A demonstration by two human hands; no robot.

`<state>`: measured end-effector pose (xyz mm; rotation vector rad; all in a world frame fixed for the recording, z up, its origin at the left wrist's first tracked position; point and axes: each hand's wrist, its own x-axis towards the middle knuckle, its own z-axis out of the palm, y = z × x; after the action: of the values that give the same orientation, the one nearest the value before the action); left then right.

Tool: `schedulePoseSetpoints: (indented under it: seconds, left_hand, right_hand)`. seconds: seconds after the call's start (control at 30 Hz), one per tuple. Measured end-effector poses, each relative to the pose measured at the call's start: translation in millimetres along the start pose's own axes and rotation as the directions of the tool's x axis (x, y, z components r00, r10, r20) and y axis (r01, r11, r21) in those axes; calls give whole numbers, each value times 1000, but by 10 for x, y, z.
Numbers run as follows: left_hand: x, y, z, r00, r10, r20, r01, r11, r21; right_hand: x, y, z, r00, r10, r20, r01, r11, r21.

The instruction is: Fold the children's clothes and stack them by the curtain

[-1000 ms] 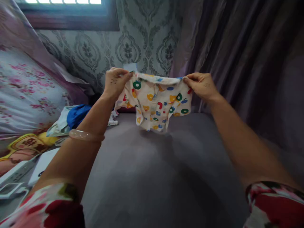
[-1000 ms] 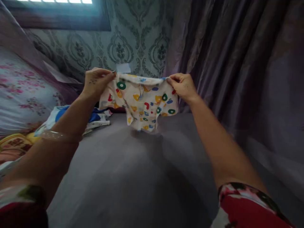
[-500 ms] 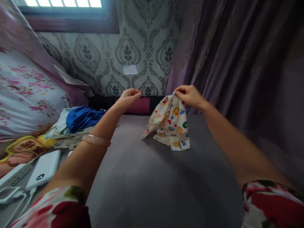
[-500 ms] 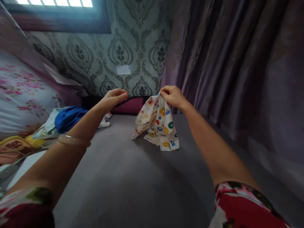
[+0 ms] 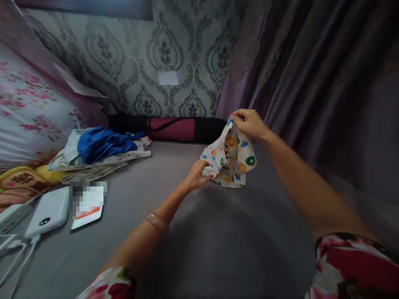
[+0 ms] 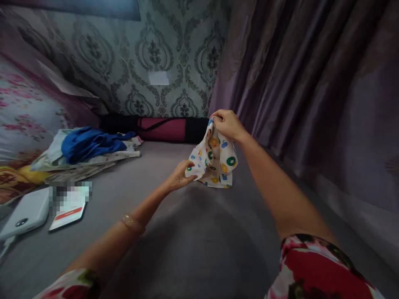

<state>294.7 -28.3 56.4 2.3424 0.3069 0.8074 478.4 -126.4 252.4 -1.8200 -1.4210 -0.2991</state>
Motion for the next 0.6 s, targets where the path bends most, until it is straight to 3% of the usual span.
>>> schedulePoseSetpoints:
  seconds: [0.2, 0.33, 0.4, 0.47, 0.6]
  left_hand:
    - [86, 111, 567, 963, -6, -271, 42, 991, 128]
    - [176, 87, 616, 942, -43, -334, 66, 996, 59]
    - [213, 31, 465, 945, -73, -320, 76, 997, -3]
    - [266, -31, 175, 952, -126, -279, 111, 991, -69]
    - [430, 2, -713, 918, -294, -267, 258, 952, -162]
  right_hand:
    - [-52, -125, -103, 999, 7, -46, -8, 1000, -23]
    - [-114, -138, -277, 1000, 11, -24, -12, 999, -51]
    - [-148, -109, -368, 1000, 9, -11, -9, 999, -50]
    - [-177, -79, -457, 1000, 11, 4, -11, 999, -37]
    - [-199, -106, -617, 995, -1, 96, -3, 999, 33]
